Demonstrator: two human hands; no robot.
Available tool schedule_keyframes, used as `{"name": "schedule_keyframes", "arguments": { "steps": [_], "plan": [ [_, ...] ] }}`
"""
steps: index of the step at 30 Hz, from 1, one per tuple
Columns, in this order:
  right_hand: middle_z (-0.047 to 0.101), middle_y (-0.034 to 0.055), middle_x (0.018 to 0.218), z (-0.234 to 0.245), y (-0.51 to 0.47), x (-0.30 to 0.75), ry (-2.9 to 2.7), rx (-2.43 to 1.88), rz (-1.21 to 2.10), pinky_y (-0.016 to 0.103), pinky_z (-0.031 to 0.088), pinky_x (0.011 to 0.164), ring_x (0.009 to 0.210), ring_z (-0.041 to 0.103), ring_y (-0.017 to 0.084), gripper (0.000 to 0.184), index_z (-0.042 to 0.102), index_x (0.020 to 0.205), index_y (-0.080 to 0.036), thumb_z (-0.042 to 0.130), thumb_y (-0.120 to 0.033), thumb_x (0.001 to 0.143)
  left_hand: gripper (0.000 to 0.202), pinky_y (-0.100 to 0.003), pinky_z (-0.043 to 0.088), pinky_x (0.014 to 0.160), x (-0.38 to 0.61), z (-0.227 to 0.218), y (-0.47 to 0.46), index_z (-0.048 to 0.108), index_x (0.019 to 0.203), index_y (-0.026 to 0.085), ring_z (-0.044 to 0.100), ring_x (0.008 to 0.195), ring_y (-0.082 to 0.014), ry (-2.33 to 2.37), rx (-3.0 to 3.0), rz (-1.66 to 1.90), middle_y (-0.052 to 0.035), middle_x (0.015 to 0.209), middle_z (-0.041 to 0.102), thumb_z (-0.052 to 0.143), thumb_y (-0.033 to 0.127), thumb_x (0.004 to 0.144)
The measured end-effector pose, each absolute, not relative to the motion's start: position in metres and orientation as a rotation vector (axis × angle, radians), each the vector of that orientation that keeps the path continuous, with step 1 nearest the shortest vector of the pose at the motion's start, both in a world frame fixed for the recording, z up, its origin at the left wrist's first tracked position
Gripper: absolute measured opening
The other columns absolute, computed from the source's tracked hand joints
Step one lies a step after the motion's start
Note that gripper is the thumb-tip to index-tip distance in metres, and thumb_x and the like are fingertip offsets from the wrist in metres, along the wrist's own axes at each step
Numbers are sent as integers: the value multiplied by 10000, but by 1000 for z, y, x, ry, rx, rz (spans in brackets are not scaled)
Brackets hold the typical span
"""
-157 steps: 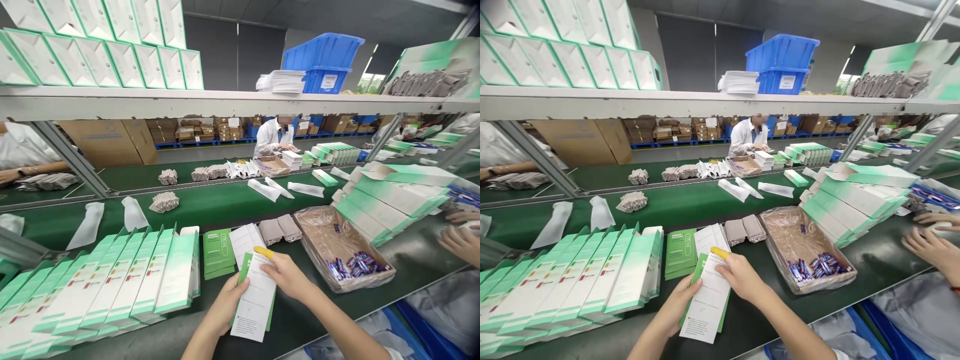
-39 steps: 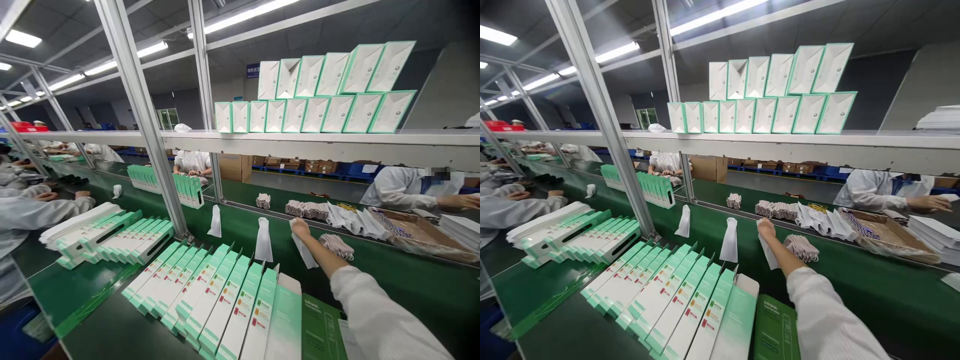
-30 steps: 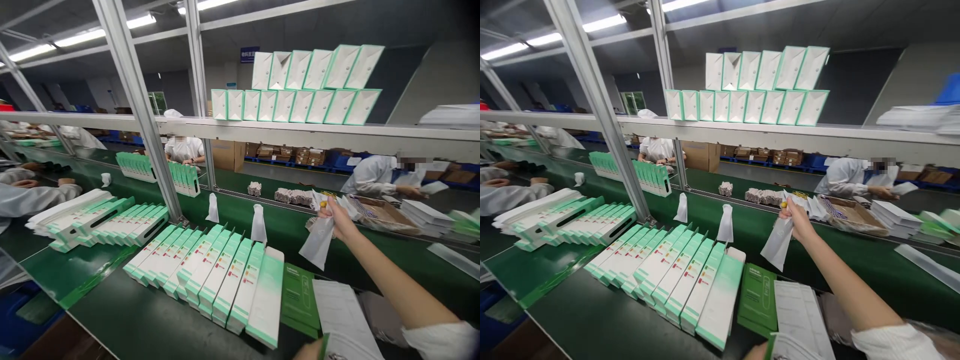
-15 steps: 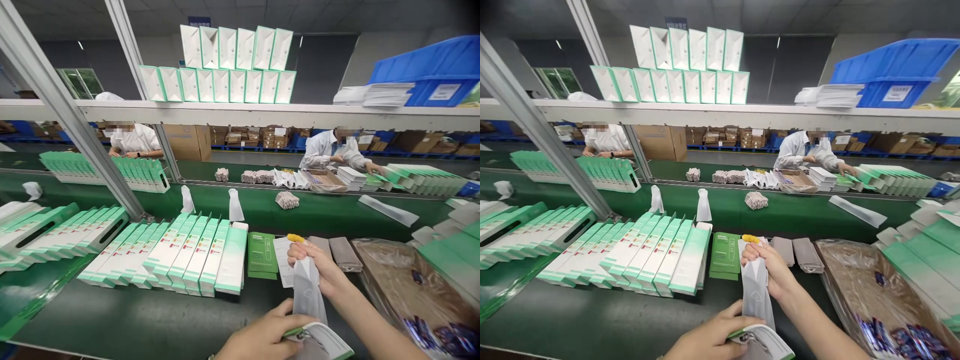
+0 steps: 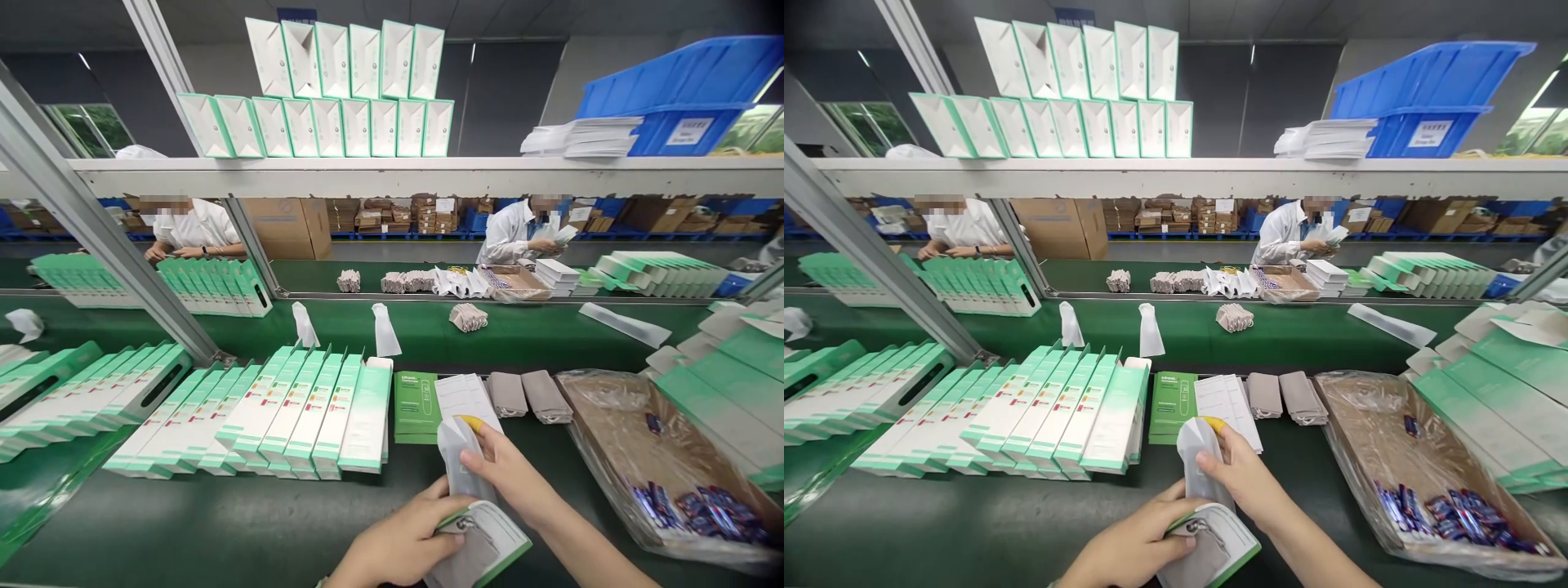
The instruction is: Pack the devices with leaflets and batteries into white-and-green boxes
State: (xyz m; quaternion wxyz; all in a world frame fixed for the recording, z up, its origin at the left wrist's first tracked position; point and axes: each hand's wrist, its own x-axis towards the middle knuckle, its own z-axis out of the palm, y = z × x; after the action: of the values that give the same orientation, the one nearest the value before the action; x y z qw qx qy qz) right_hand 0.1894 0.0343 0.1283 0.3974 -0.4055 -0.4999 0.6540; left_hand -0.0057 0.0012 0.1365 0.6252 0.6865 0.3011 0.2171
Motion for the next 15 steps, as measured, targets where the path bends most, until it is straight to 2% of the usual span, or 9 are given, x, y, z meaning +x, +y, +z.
{"name": "schedule_keyframes", "arguments": {
  "steps": [3,7,9,12,15],
  "plan": [
    [659,109,1252,132,41,200,-1328,-1052,1634,482,442,1020,1201,577,316,551,602,1239,-216,732,-484,775,397,-412,330,1098,-6,125,0,640,1270,271,518,1237,-305,710,1484,551,-87,1278,606,611,313,876],
    [686,131,1190,141,54,233,-1031,-1207,1448,470,501,943,1119,630,328,600,591,1223,-203,764,-501,732,496,-446,429,1005,-9,97,-1,674,1182,185,604,1123,-339,888,824,836,-123,1161,691,755,423,753],
    [687,129,1187,145,53,242,-957,-1255,1402,436,527,901,1083,648,314,622,552,1268,-212,758,-484,747,508,-425,484,935,-7,86,1,657,1160,172,636,1081,-333,970,519,968,-134,1147,703,780,412,730],
    [712,103,1125,143,39,227,-1061,-1235,1541,433,544,868,998,680,287,675,450,1375,-251,725,-457,794,465,-383,509,901,5,78,5,633,1155,162,662,1052,-308,945,386,1054,-131,1147,712,776,330,746],
    [696,89,1145,130,21,188,-1283,-1256,1467,460,533,893,1032,662,289,553,473,1361,-281,622,-478,866,463,-387,500,930,19,79,6,619,1197,154,662,1068,-307,851,414,1062,-130,1134,722,751,308,781]
  ]
}}
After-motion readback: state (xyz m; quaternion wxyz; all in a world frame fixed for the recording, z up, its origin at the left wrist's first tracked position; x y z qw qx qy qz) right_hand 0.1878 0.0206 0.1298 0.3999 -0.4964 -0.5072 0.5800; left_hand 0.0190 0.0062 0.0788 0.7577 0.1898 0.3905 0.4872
